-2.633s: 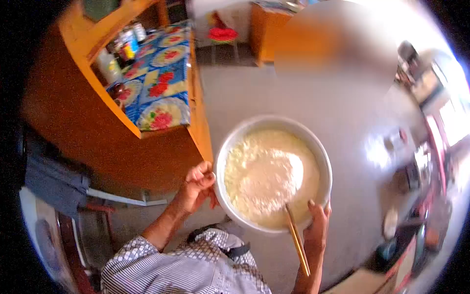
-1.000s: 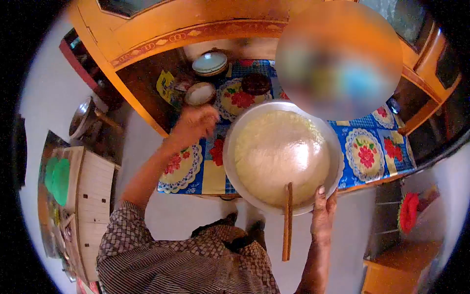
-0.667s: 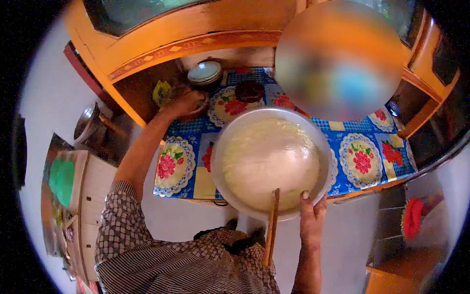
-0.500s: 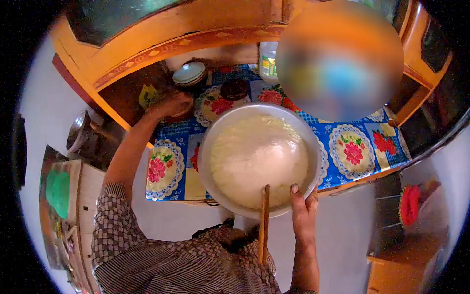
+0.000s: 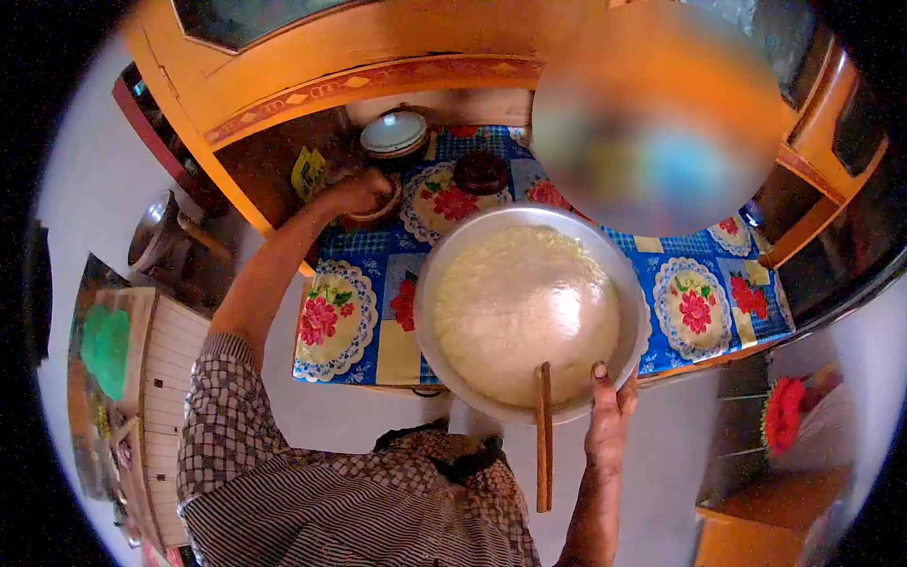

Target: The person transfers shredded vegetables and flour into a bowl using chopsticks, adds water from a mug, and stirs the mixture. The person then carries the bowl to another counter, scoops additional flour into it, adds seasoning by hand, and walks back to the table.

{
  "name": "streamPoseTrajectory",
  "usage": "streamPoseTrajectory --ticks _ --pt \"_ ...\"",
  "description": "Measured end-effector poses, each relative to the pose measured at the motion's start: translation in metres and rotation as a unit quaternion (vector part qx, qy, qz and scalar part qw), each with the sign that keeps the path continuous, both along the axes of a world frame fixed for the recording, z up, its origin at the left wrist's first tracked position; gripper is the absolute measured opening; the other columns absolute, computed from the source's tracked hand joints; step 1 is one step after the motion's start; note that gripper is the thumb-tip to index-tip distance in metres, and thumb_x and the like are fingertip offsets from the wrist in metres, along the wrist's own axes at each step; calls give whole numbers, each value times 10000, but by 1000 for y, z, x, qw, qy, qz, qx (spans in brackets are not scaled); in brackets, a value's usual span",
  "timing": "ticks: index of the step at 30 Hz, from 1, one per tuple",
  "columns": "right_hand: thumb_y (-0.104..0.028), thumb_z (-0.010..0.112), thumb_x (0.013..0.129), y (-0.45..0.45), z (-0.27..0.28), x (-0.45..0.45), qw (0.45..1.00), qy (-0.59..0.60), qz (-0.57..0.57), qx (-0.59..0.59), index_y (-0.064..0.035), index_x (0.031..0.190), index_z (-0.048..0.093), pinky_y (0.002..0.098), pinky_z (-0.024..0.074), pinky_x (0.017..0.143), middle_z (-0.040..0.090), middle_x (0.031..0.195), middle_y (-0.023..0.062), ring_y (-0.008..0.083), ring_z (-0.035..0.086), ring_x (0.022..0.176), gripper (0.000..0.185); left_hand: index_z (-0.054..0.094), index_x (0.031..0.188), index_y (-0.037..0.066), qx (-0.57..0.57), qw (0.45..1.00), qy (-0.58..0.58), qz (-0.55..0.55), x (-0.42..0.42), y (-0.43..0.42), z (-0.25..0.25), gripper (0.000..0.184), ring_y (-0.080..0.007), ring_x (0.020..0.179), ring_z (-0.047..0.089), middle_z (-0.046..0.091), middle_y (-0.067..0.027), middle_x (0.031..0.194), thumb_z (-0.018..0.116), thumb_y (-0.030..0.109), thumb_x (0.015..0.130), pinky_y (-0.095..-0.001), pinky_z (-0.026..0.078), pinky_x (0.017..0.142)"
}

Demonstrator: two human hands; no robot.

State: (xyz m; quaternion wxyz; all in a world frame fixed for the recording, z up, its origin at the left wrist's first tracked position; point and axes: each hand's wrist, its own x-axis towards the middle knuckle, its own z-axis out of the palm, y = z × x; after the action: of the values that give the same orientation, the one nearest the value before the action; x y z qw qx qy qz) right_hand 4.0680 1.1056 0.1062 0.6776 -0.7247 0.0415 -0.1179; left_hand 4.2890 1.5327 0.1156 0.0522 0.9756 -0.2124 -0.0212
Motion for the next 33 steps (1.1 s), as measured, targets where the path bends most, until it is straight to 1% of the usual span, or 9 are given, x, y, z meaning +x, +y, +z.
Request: streamPoseTrajectory --ticks 3,6,12,19,22,25,28,31,33 --pt "-340 548 820 2 3 -3 1000 15 -8 -18 -7 1301 366 357 267 987 434 1254 125 239 391 1137 613 615 751 3 -79 992 18 101 -3 0 7 203 -206 641 546 601 -124 710 550 -46 565 -340 444 546" --pt "-351 554 812 6 3 -4 1000 6 -7 11 -8 1300 370 362 266 989 427 1263 127 244 384 1150 625 637 751 43 -359 907 148 162 0 10 9 181 -171 633 555 615 -70 731 610 -28 586 -288 450 544" --pt "-383 602 767 6 4 -3 1000 14 -17 1 -8 1295 378 371 261 993 427 1263 126 253 387 1154 685 621 890 54 -502 844 163 94 -30 -10 55 209 -128 672 571 620 -37 799 676 83 690 -237 471 601" --pt "-376 602 769 4 7 -1 1000 2 -20 -24 -28 1294 384 359 266 983 468 1222 104 232 400 1123 666 585 828 22 -470 821 219 -240 -70 -144 103 108 -74 570 515 560 -6 681 596 117 779 -199 383 468" --pt "-363 589 772 1 2 0 1000 -12 -12 -20 13 1230 423 356 329 930 499 1168 136 237 437 1055 615 580 861 -17 -363 884 117 -269 -87 -197 118 120 -82 587 552 567 -21 677 552 83 802 -217 429 485" --pt "-395 597 782 1 3 -2 999 0 -19 -26 21 1215 433 352 335 924 505 1153 140 232 441 1052 622 579 960 -26 -312 923 126 -189 -95 -216 124 179 -112 689 608 603 -72 764 501 60 824 -254 491 553" --pt "-415 599 787 3 5 -3 1000 -16 -12 -18 27 1214 430 345 335 924 503 1155 138 229 440 1051 636 570 1054 2 -366 887 127 -252 -94 -213 115 253 -157 789 631 616 -107 867 460 47 830 -281 521 624" --pt "-414 597 791 3 3 -1 999 -37 -3 -10 22 1219 426 342 328 930 501 1160 131 228 439 1055 635 554 1107 26 -325 883 62 -333 -115 -207 123 299 -185 826 633 619 -120 952 428 37 837 -298 523 641" --pt "-407 600 787 0 0 0 1000 -27 -1 -14 1 1247 409 349 312 944 481 1186 124 232 422 1084 645 560 1086 16 -354 882 47 -308 -117 -201 118 282 -192 830 633 623 -119 967 427 36 838 -294 518 658"
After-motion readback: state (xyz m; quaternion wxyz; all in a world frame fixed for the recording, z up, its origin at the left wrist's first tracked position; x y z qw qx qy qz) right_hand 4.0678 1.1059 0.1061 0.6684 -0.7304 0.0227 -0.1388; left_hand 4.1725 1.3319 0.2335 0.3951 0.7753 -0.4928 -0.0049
